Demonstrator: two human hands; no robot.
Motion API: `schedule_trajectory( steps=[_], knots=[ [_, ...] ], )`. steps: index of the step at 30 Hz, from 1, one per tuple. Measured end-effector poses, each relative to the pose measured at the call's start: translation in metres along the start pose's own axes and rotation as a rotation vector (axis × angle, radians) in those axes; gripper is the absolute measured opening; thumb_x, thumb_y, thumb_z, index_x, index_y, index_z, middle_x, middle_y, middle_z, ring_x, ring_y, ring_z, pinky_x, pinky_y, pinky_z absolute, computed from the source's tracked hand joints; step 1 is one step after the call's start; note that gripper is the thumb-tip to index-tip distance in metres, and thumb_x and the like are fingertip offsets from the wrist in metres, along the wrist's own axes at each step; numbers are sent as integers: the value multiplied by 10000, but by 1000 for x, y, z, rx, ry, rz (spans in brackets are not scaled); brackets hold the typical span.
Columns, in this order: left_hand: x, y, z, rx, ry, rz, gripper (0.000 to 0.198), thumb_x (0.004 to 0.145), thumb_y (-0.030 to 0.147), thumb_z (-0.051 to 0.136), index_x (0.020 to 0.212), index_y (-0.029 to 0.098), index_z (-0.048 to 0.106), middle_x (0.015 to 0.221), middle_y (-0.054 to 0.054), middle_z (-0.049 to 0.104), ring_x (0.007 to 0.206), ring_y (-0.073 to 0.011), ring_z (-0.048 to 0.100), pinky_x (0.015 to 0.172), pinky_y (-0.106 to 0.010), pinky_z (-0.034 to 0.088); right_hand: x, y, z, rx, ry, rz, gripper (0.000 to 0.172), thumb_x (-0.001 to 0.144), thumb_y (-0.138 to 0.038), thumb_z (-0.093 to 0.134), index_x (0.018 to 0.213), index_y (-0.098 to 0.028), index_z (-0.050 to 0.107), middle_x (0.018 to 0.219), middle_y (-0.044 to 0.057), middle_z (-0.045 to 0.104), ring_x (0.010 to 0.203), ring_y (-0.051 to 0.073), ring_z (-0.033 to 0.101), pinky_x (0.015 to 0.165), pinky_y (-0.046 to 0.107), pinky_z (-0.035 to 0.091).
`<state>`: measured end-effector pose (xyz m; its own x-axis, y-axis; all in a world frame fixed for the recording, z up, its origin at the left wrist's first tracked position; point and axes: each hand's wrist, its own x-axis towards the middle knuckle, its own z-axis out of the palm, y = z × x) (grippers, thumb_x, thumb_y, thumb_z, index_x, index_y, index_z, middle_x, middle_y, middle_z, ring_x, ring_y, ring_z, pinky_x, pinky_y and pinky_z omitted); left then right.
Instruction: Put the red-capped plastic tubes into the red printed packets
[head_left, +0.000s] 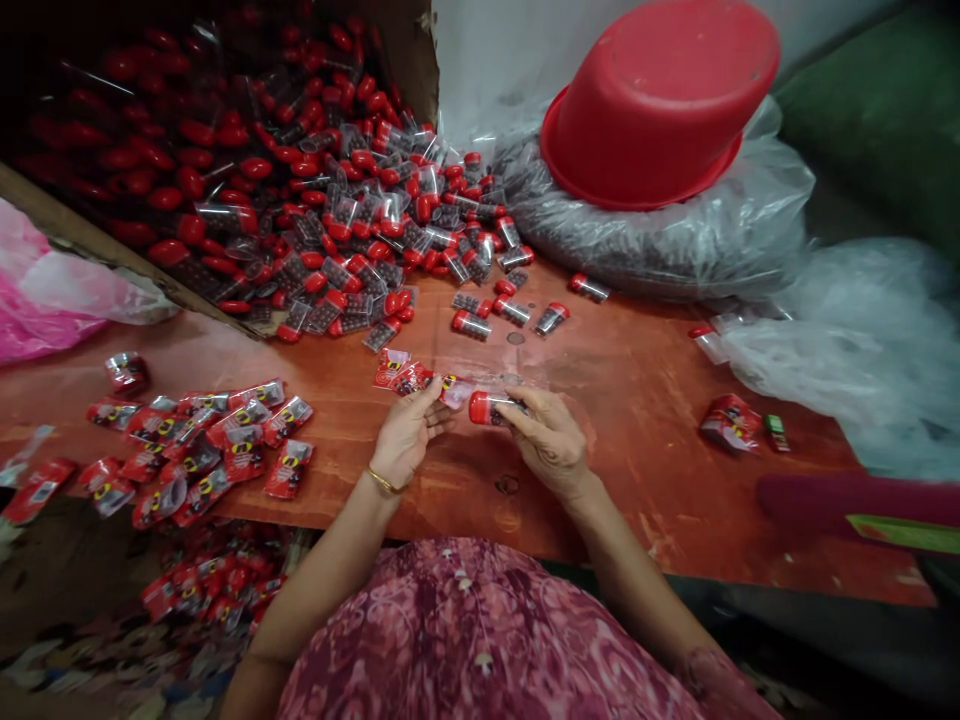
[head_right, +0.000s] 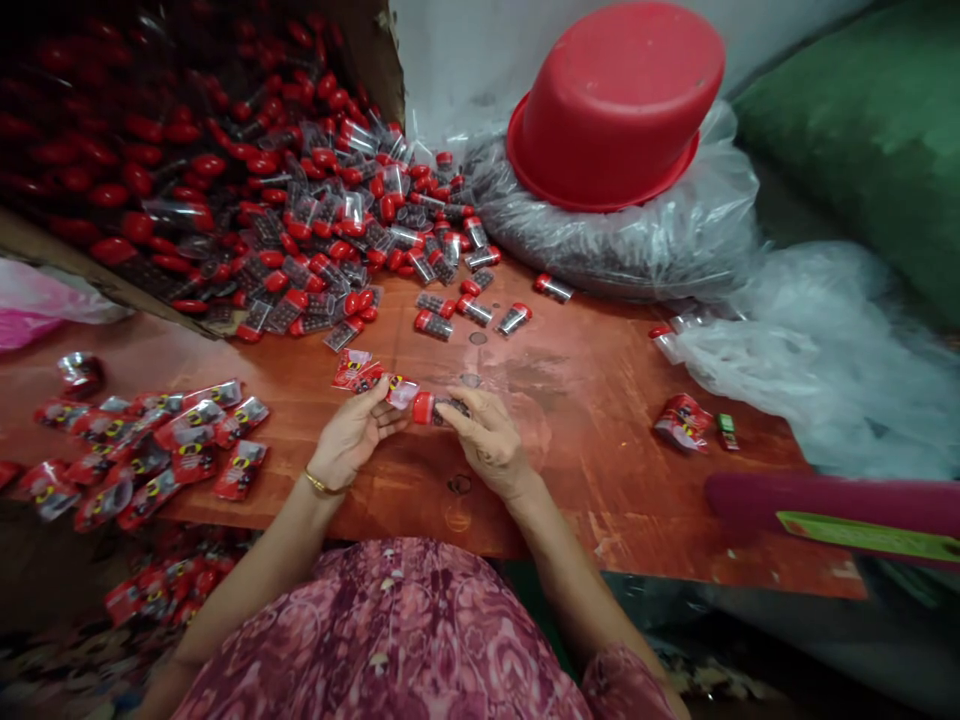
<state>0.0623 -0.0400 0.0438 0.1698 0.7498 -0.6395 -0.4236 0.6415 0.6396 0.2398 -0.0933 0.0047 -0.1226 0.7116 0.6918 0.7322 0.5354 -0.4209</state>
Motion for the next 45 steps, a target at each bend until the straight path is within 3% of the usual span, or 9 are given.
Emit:
schedule_trajectory(
  steps=[5, 13, 23, 28, 31, 34, 36, 38, 45],
  knots=[
    [-3, 0, 2, 57, -15, 2, 287, 588, 374, 775, 670, 148, 619, 585, -8, 651, 532, -110, 594, 579, -228, 467, 0, 0, 1, 16, -21, -28, 279, 846, -111, 502, 999, -283, 659, 1057, 75, 662, 1005, 172, 603, 819, 356, 497],
    [-3, -8, 5, 120, -19, 104, 430, 458, 472, 803, 641, 138, 604, 581, 6, 646, 543, -92, 591, 617, -217, 463, 2, -4, 5, -50, 92, -173, 298, 827, -69, 533, 1053, -237, 632, 1041, 101, 653, 1018, 177, 583, 799, 336, 514],
    [-6, -16, 20, 29, -58, 183, 407, 436, 361, 832, 692, 133, 611, 609, 31, 650, 548, -81, 580, 639, -222, 465, -1, -12, 20, -106, 167, -77, 366, 822, -38, 514, 1100, -257, 606, 1072, 99, 636, 1002, 180, 580, 789, 335, 519],
    [-4, -20, 21, -147, -56, 137, 349, 463, 218, 827, 722, 144, 606, 661, 27, 681, 589, -82, 614, 638, -201, 470, 2, -25, 26, -39, 109, 57, 368, 837, -85, 500, 1153, -260, 569, 1217, 109, 569, 1100, 205, 539, 848, 364, 503],
    [-3, -21, 20, -253, -27, 180, 293, 507, 158, 799, 727, 151, 607, 674, 39, 682, 596, -72, 618, 617, -179, 462, 2, -33, 24, 118, 27, 269, 393, 838, -212, 532, 1229, -191, 502, 1240, 155, 545, 1084, 235, 556, 867, 398, 492],
    [-2, -26, 19, -283, -31, 190, 286, 506, 152, 802, 718, 146, 610, 672, 36, 677, 600, -69, 614, 606, -171, 458, 2, -35, 23, 358, -35, 592, 318, 854, -310, 494, 1135, -166, 533, 858, 77, 666, 691, 160, 633, 609, 289, 525],
    [-1, -32, 20, -248, -65, 186, 279, 508, 187, 809, 699, 138, 613, 644, 32, 662, 564, -60, 590, 567, -163, 442, 4, -34, 25, 532, -67, 778, 244, 845, -347, 491, 1000, -173, 562, 558, -31, 574, 431, 102, 519, 434, 223, 438],
    [-1, -36, 21, -190, -91, 201, 267, 520, 227, 810, 672, 134, 612, 595, 38, 634, 509, -43, 547, 517, -151, 411, 7, -33, 27, 653, -38, 897, 224, 814, -369, 519, 920, -175, 556, 445, -84, 476, 351, 81, 443, 387, 203, 382],
    [-2, -33, 20, -122, -154, 219, 313, 504, 321, 814, 668, 135, 623, 630, 11, 648, 562, -78, 578, 561, -187, 445, 6, -46, 32, 652, 103, 910, 196, 773, -344, 578, 898, -193, 589, 553, -70, 525, 411, 56, 451, 426, 188, 381]
  ],
)
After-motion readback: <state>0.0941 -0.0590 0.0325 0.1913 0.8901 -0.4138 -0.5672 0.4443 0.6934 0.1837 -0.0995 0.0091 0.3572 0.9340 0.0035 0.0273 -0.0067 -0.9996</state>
